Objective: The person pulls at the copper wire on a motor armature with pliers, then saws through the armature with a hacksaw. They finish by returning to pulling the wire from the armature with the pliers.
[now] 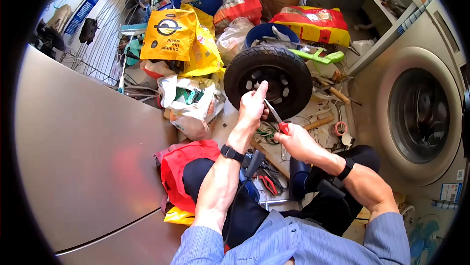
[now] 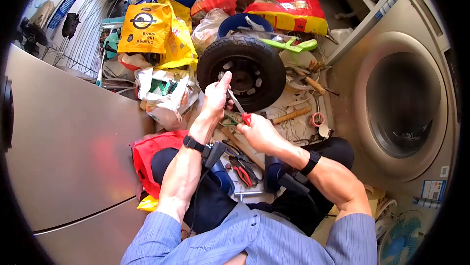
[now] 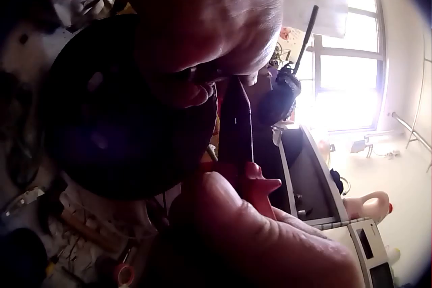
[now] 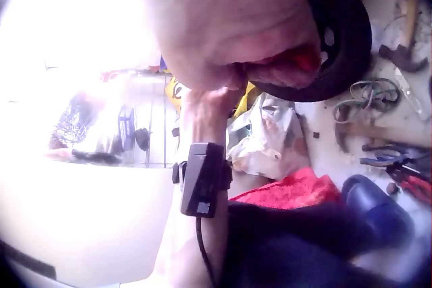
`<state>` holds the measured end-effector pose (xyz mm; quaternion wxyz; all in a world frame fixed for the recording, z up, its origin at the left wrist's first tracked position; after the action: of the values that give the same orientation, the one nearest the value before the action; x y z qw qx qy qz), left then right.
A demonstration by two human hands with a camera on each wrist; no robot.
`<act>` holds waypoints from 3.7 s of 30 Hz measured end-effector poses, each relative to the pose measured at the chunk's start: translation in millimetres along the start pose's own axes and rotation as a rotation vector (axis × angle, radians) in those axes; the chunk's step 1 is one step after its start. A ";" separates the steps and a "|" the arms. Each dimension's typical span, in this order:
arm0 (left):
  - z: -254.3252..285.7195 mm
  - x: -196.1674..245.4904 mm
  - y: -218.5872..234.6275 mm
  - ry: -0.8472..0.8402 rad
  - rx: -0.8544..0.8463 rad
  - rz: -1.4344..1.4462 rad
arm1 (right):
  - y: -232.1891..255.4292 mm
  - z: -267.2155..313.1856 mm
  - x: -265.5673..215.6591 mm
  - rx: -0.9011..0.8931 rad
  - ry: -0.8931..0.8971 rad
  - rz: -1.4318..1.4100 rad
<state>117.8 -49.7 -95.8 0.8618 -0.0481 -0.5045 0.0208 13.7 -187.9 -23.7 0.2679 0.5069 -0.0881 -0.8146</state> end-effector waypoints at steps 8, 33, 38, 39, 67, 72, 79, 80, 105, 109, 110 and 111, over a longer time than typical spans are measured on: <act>13.4 18.2 -4.5 -0.017 -0.184 0.153 | 14.0 0.7 7.7 0.020 0.040 -0.020; 30.1 36.5 -32.6 0.112 -0.596 0.698 | -24.3 10.9 -13.8 -0.436 0.129 -0.436; 27.0 41.6 -9.6 0.066 -0.508 0.707 | 10.2 2.7 -14.4 -0.319 0.110 -0.481; 27.9 42.3 -6.3 0.081 -0.490 0.713 | 14.0 1.3 -12.9 -0.300 0.107 -0.484; 45.7 25.2 6.4 0.206 -0.320 0.427 | 41.1 -9.1 -13.1 0.474 0.660 0.809; 48.0 27.5 12.2 0.204 -0.328 0.361 | 43.6 -9.0 -21.2 0.523 0.844 0.821; 51.3 29.8 16.1 0.196 -0.372 0.299 | 41.1 -16.0 -14.7 0.386 0.815 0.691; 50.6 29.0 16.6 0.191 -0.361 0.308 | 40.9 -15.9 -12.6 0.390 0.797 0.676; 33.8 29.5 35.3 -0.146 -0.153 0.338 | 24.4 -23.3 -20.1 0.278 0.625 0.552; 37.2 35.7 29.7 -0.075 -0.229 0.508 | 31.2 -18.8 -28.2 0.386 0.719 0.701; 40.1 38.5 27.4 -0.045 -0.287 0.553 | 32.7 -18.5 -26.7 0.391 0.696 0.693; 40.6 38.8 26.7 -0.043 -0.289 0.549 | 34.1 -18.3 -25.5 0.394 0.675 0.687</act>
<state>101.8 -17.3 -45.2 0.7974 -0.3040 -0.4886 0.1817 50.3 -200.9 1.7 0.4327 0.7241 -0.3095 -0.4390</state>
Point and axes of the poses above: each hand's wrist, its own z-axis away from the middle knuckle, its own y-axis out of the back of the hand, x = y × z, the point moved 6 cm from there along -z, towards the middle knuckle, and after that the axes turned 6 degrees about -z, right-handed, at the moved point
